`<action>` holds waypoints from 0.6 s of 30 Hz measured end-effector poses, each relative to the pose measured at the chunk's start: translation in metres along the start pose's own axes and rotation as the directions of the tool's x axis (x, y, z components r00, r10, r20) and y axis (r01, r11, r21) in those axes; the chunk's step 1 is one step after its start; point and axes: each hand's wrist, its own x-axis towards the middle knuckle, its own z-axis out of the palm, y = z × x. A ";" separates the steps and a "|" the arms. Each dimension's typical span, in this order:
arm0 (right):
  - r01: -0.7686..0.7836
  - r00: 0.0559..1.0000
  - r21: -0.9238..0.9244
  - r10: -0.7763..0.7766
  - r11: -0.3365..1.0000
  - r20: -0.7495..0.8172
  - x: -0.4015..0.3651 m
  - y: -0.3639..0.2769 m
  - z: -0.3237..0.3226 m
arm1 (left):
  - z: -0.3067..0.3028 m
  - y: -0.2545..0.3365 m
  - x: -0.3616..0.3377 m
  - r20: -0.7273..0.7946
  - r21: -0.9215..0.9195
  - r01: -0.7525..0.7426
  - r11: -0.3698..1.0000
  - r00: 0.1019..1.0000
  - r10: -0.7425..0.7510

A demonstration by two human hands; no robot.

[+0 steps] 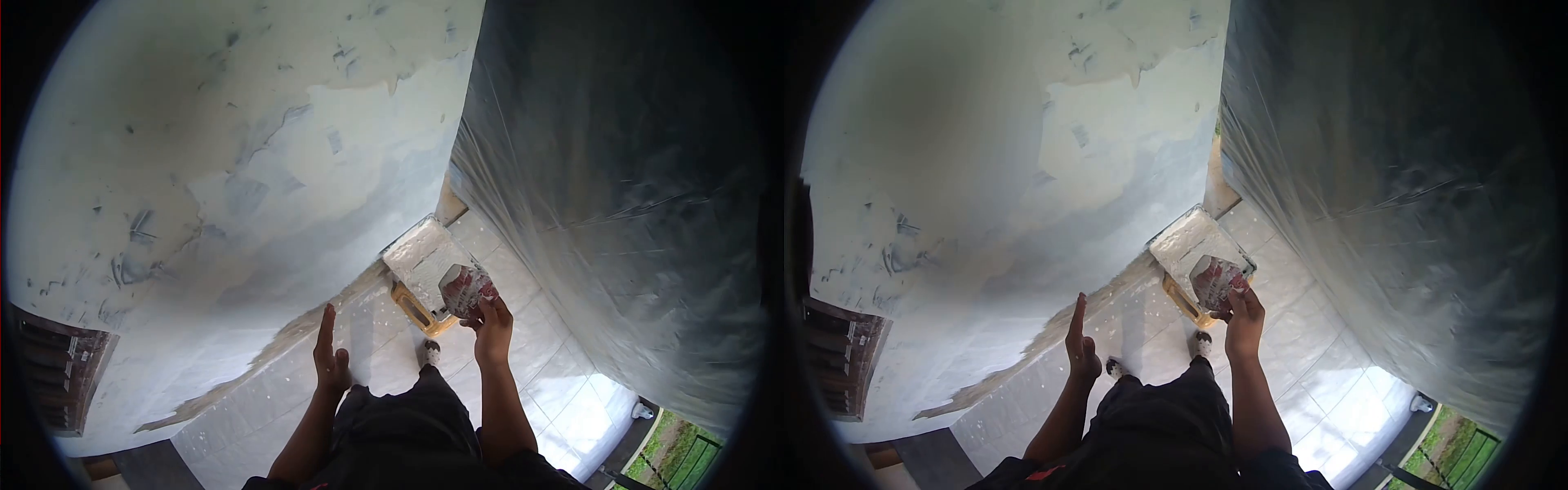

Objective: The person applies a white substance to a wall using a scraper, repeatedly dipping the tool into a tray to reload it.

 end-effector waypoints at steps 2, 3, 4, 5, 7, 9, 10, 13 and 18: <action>0.001 1.000 -0.191 -0.002 0.982 -0.007 0.043 0.004 -0.044 | 0.039 -0.008 0.000 -0.005 -0.029 0.112 0.993 0.994 -0.112; -0.006 1.000 -0.306 0.003 0.952 -0.012 0.062 0.010 -0.061 | 0.057 -0.010 -0.009 -0.007 -0.065 0.211 0.975 0.977 -0.212; 0.002 1.000 -0.419 -0.005 0.908 -0.005 0.083 0.018 -0.074 | 0.075 -0.016 -0.012 -0.015 -0.109 0.296 0.949 0.954 -0.300; -0.034 0.999 -0.475 0.019 0.879 -0.036 0.103 0.035 -0.086 | 0.091 -0.026 -0.014 -0.021 -0.111 0.320 0.941 0.946 -0.324; -0.050 0.999 -0.603 0.052 0.796 -0.014 0.132 0.058 -0.093 | 0.118 -0.049 -0.021 -0.038 -0.145 0.401 0.904 0.911 -0.410; 0.116 0.992 -0.785 -0.033 0.608 0.121 0.154 0.099 -0.106 | 0.140 -0.079 -0.028 -0.032 -0.176 0.469 0.866 0.876 -0.481; 0.104 0.993 -0.847 -0.006 0.522 0.118 0.157 0.102 -0.097 | 0.152 -0.096 -0.032 -0.020 -0.194 0.501 0.843 0.858 -0.514; 0.114 0.988 -0.893 0.047 0.436 0.149 0.177 0.149 -0.094 | 0.185 -0.150 -0.041 0.005 -0.218 0.611 0.761 0.781 -0.625; 0.136 0.973 -0.903 0.119 0.408 0.200 0.199 0.224 -0.098 | 0.227 -0.245 -0.047 0.095 -0.331 0.766 0.551 0.608 -0.788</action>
